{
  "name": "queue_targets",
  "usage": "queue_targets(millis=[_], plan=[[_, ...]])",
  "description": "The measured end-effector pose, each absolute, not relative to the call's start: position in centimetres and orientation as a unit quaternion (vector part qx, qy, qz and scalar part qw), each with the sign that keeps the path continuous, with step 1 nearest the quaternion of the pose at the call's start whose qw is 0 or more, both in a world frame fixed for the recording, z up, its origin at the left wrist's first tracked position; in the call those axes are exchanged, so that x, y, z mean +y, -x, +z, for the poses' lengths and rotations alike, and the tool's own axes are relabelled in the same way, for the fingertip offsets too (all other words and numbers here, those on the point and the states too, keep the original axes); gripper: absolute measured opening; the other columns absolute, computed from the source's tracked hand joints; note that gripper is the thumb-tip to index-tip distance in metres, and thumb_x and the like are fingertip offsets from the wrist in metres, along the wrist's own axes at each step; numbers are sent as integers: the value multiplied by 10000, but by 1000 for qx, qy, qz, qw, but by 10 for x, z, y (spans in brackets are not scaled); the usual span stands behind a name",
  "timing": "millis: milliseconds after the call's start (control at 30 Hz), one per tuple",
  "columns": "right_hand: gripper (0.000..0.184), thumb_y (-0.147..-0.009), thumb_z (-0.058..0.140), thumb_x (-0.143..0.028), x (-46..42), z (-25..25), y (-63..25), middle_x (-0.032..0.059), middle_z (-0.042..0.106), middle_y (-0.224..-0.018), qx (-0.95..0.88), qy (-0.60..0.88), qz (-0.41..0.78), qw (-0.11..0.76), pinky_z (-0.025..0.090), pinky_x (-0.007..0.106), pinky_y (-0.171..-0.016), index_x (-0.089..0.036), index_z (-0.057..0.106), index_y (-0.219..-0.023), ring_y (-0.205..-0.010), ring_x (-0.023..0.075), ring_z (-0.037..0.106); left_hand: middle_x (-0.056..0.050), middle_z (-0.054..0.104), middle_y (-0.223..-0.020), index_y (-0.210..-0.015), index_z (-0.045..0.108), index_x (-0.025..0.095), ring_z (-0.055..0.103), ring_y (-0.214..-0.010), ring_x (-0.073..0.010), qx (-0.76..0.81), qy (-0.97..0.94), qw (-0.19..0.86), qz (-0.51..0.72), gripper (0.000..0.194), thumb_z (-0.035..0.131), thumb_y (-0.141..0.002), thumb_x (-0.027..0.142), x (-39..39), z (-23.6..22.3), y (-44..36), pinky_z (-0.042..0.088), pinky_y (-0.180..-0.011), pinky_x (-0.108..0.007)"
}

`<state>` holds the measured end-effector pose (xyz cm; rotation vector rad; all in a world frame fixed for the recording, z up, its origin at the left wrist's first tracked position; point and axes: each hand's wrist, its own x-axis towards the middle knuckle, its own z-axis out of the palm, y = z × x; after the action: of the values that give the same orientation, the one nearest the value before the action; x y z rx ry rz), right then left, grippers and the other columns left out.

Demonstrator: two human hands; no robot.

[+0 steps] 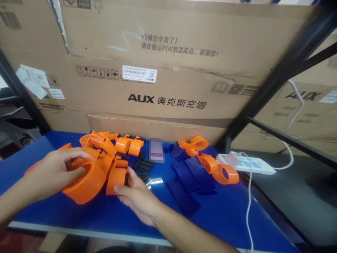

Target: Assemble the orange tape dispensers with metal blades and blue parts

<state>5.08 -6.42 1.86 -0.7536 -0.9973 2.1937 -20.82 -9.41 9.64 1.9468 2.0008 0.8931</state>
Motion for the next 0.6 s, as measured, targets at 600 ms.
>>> queue_targets(millis=[600], plan=[[876, -738, 774, -111, -91, 14, -44, 42, 608, -1485, -394, 191, 808, 395, 377, 519, -1208, -333, 443, -1518, -1442, 275, 502, 45, 765, -1002, -966, 769, 310, 683, -868, -196, 575, -754, 118, 294, 319, 578, -766, 151, -93, 107, 154, 507, -822, -319]])
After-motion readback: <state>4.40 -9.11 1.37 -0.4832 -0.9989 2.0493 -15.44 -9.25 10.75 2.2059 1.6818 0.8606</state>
